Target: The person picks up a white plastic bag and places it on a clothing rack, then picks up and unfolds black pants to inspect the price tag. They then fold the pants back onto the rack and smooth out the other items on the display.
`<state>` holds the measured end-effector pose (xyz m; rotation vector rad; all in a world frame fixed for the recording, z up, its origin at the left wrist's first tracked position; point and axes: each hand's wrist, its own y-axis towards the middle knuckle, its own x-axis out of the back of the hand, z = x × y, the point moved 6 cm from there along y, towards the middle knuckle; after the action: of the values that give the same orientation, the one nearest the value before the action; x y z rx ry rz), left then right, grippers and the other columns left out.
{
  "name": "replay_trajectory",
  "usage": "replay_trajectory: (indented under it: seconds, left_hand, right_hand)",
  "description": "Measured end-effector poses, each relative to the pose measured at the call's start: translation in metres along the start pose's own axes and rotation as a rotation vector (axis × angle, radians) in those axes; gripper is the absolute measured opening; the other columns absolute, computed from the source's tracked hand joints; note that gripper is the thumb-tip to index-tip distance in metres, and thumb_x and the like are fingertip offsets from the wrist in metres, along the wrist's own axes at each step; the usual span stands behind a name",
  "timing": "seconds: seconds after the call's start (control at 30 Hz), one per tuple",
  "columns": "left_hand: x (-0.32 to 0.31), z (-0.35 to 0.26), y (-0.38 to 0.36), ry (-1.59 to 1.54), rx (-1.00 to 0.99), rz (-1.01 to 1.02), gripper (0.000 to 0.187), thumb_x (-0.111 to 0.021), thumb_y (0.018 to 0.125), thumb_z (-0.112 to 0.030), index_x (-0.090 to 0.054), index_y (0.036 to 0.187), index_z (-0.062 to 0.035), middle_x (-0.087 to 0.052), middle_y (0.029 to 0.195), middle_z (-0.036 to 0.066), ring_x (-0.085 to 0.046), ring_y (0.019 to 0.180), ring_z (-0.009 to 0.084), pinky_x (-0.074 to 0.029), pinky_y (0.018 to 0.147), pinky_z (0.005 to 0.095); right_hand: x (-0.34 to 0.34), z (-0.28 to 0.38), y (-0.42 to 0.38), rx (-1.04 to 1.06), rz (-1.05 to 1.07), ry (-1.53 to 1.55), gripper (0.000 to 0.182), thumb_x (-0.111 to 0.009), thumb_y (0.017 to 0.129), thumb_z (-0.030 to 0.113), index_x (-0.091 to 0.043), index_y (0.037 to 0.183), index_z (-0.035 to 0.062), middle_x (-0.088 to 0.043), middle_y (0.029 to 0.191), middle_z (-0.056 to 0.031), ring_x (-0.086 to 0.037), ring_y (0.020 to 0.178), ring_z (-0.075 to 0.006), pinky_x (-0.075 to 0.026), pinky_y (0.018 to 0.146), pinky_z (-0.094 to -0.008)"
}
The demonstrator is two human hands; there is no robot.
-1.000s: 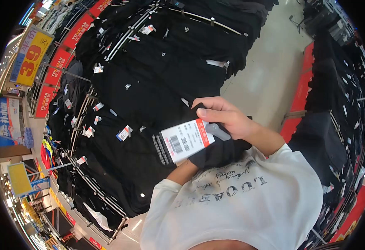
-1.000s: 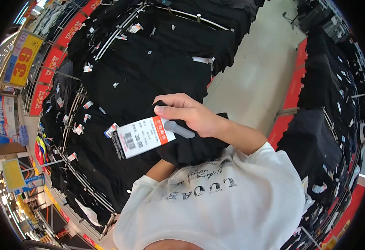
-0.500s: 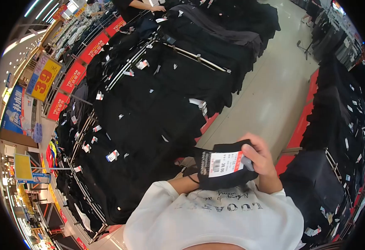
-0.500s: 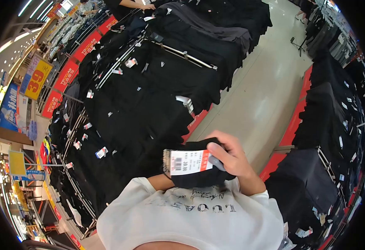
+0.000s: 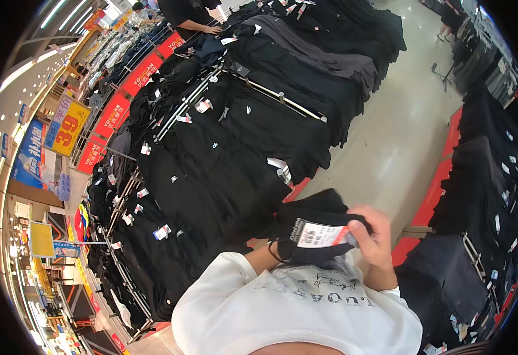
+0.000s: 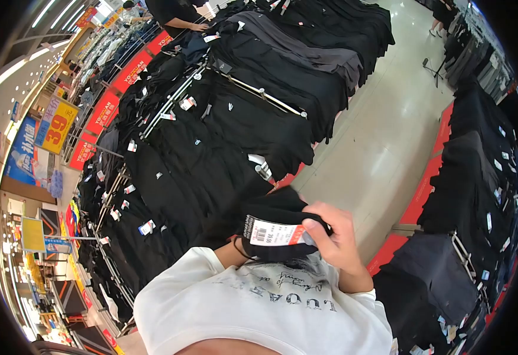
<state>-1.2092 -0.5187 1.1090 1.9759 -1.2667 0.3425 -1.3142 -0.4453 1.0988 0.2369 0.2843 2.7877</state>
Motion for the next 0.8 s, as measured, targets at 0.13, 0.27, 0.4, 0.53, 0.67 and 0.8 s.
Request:
replay_trajectory:
  seconds: [0.13, 0.27, 0.4, 0.53, 0.67, 0.8]
  left_hand:
    - [0.043, 0.034, 0.004, -0.015, 0.113, 0.101, 0.032, -0.067, 0.084, -0.014, -0.059, 0.113, -0.0044, -0.063, 0.105, 0.007, -0.060, 0.098, 0.0182, -0.049, 0.083, 0.0303]
    - [0.077, 0.082, 0.001, -0.189, 0.175, -0.048, 0.031, -0.067, 0.084, -0.014, -0.059, 0.112, -0.0044, -0.063, 0.104, 0.006, -0.060, 0.098, 0.0186, -0.049, 0.083, 0.0306]
    - [0.110, 0.136, -0.011, -0.389, 0.271, -0.210, 0.030, -0.066, 0.084, -0.013, -0.059, 0.112, -0.0043, -0.063, 0.103, 0.006, -0.060, 0.097, 0.0190, -0.048, 0.082, 0.0310]
    - [0.126, 0.193, -0.039, -0.690, 0.445, -0.418, 0.029, -0.065, 0.084, -0.012, -0.059, 0.111, -0.0043, -0.063, 0.102, 0.006, -0.060, 0.097, 0.0193, -0.048, 0.082, 0.0313]
    - [0.143, 0.236, -0.052, -0.096, 0.333, -0.847, 0.034, -0.060, 0.086, -0.009, -0.053, 0.119, -0.0034, -0.055, 0.115, 0.014, -0.055, 0.105, 0.0198, -0.048, 0.085, 0.0330]
    - [0.100, 0.318, -0.076, -0.916, 0.437, -0.817, 0.054, -0.052, 0.093, -0.017, -0.031, 0.142, -0.0021, -0.038, 0.140, 0.011, -0.038, 0.129, 0.0198, -0.031, 0.109, 0.0302]
  right_hand:
    - [-0.030, 0.003, 0.065, 0.413, 0.017, -0.238, 0.012, -0.060, 0.084, 0.008, -0.060, 0.087, -0.0036, -0.060, 0.089, -0.0149, -0.059, 0.075, -0.0227, -0.045, 0.070, -0.0305]
    - [-0.058, -0.024, 0.135, 0.259, 0.222, -0.131, 0.012, -0.060, 0.086, 0.008, -0.060, 0.087, -0.0040, -0.061, 0.101, -0.0175, -0.060, 0.089, -0.0270, -0.045, 0.080, -0.0344]
    - [-0.093, -0.060, 0.193, 0.103, 0.388, -0.050, 0.014, -0.058, 0.088, 0.011, -0.058, 0.087, -0.0039, -0.061, 0.104, -0.0170, -0.057, 0.090, -0.0246, -0.043, 0.081, -0.0330]
    - [-0.135, -0.071, 0.243, 0.155, 0.363, -0.068, 0.015, -0.058, 0.089, 0.011, -0.059, 0.090, -0.0041, -0.058, 0.116, -0.0179, -0.056, 0.108, -0.0279, -0.041, 0.093, -0.0356]
    - [-0.179, -0.096, 0.271, 0.054, 0.538, -0.089, 0.014, -0.056, 0.091, 0.009, -0.058, 0.092, -0.0042, -0.055, 0.125, -0.0192, -0.053, 0.116, -0.0274, -0.039, 0.097, -0.0356]
    - [-0.189, -0.133, 0.292, -0.145, 0.630, -0.139, 0.016, -0.056, 0.092, 0.012, -0.059, 0.095, -0.0036, -0.059, 0.100, -0.0112, -0.055, 0.093, -0.0149, -0.043, 0.079, -0.0278]
